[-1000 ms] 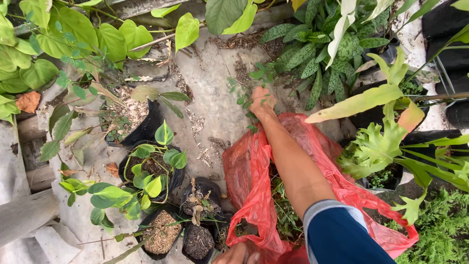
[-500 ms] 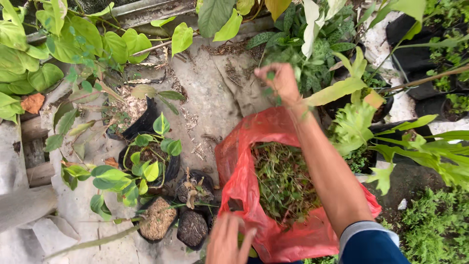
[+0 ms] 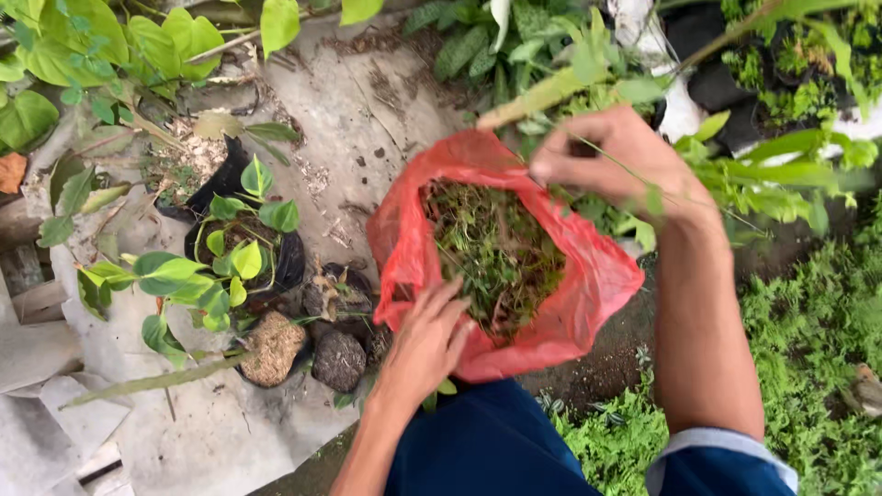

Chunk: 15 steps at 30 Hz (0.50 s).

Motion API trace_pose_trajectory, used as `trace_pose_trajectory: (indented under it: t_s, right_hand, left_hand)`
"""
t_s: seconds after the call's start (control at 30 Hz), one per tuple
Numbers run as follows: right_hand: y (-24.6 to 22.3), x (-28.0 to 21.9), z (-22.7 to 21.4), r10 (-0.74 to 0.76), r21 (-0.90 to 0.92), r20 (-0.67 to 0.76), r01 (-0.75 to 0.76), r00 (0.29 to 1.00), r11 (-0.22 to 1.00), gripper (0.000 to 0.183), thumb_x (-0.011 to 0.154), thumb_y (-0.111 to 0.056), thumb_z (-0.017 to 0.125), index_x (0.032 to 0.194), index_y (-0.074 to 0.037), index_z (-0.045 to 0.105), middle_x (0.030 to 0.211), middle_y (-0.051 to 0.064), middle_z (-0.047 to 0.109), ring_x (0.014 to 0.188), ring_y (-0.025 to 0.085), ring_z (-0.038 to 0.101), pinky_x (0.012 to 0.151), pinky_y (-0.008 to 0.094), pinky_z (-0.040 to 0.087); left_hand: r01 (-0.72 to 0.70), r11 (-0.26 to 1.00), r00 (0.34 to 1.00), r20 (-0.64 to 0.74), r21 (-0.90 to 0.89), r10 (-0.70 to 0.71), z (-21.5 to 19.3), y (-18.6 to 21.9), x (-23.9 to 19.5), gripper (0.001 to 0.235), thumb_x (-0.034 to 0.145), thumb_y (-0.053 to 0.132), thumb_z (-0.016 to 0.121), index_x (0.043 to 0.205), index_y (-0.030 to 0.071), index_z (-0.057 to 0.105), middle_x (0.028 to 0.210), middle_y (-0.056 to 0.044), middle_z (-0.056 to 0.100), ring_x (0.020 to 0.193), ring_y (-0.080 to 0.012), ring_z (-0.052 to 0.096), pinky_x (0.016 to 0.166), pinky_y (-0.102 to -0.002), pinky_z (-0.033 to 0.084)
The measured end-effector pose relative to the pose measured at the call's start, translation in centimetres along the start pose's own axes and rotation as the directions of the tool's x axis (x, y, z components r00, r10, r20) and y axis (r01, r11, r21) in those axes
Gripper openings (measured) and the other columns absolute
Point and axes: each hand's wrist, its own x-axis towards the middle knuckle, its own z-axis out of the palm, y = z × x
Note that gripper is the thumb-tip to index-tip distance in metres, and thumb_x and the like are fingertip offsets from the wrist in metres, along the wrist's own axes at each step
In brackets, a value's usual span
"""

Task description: The person removes weeds from several potted plants on a concrete ledge, placing the pulled weeds into a red plastic bag. The person handles multiple pots, including a staghorn fern, and continues weeding by hand throughout the clip.

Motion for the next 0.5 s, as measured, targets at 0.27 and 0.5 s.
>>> trace_pose_trajectory:
  t_s: [0.27,0.5]
  right_hand:
    - [12.5,-3.1,14.0,0.337,-0.553,0.208,-0.174,0.918,0.815,0.036,0.085,-0.048,0.076,0.102,-0.017,0.08,0.095,0.01,0.075,0.092,0.029,0.071,0.081,0.046,0.055]
    - [18.4,1.3,23.9,0.082,-0.717,0.126,0.034,0.989,0.696,0.016,0.083,-0.021,0.074,0.092,-0.007,0.076,0.084,0.017,0.074,0.078,0.033,0.074,0.068,0.045,0.059]
  left_hand:
    - [0.266,0.868,0.961,-0.183,0.419,-0.207,0.4,-1.2,-0.2,0.049,0.08,0.011,0.073,0.126,-0.002,0.064,0.145,-0.032,0.043,0.124,-0.0516,0.041,0.099,-0.065,0.037]
    - [0.211,0.964,0.955,-0.245,0.161,-0.168,0.6,-2.8,0.3,0.047,0.089,-0.007,0.059,0.135,-0.01,0.054,0.139,-0.029,0.05,0.117,-0.0456,0.062,0.101,-0.048,0.051]
